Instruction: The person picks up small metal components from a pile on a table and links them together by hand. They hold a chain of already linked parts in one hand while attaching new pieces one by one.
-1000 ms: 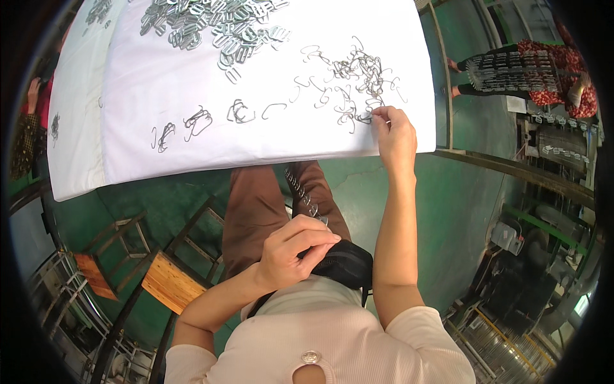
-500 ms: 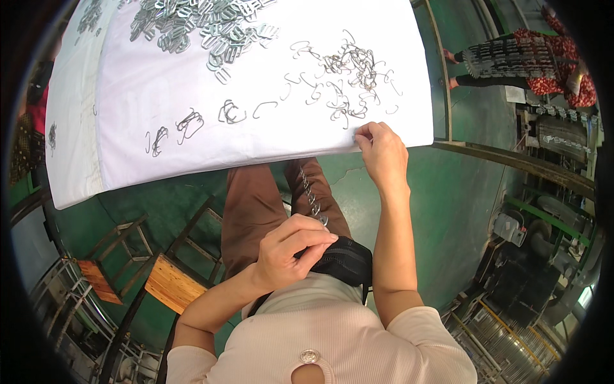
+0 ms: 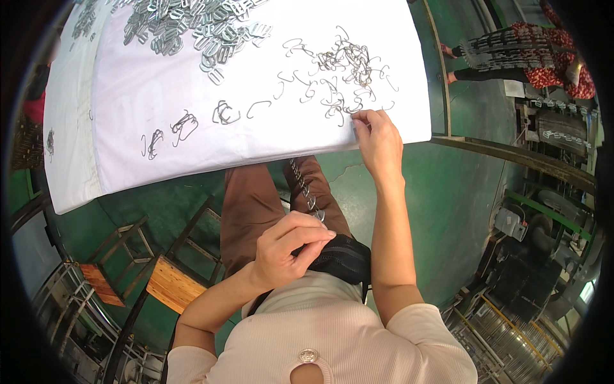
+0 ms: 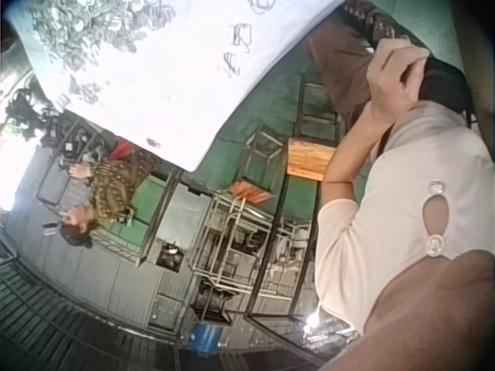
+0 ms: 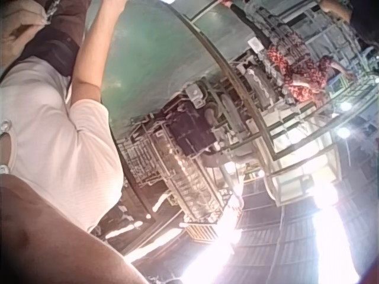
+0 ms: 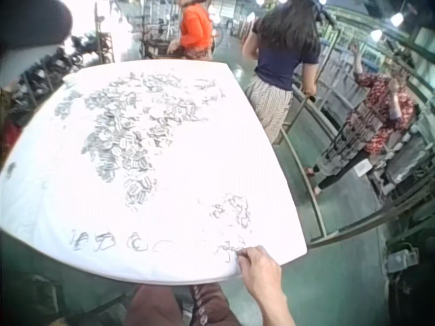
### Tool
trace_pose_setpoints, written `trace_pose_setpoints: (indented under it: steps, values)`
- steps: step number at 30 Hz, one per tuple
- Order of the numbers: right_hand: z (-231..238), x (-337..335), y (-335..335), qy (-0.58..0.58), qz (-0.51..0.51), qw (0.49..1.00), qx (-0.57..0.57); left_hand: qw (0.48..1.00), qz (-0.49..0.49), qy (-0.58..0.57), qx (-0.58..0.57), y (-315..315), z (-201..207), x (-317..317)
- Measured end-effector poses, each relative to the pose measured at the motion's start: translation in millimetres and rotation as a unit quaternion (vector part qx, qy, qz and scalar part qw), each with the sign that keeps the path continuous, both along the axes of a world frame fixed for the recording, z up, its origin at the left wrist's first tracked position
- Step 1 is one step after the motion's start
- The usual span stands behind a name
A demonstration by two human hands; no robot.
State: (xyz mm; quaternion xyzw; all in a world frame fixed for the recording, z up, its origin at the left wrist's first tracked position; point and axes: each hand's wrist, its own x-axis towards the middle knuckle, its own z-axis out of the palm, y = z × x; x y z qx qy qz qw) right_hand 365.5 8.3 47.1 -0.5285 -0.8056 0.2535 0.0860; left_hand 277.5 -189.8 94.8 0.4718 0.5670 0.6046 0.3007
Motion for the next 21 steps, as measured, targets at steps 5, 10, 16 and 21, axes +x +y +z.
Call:
trace_pose_setpoints:
  steps: [5,10,16,21]
  values:
    - [-4,-15,1,0.037,-0.017,0.998,-0.044,1.0,-0.002,0.005,0.008,0,0,1]
    - [-16,-24,-3,-0.019,0.041,0.996,0.08,1.0,-0.011,0.016,-0.005,-1,5,3]
    - [-13,-8,-2,0.04,0.017,0.998,0.041,0.999,-0.006,0.007,-0.042,-1,15,5]
    - [17,9,-5,0.357,-0.135,0.897,-0.222,0.998,0.003,0.052,-0.016,4,28,1]
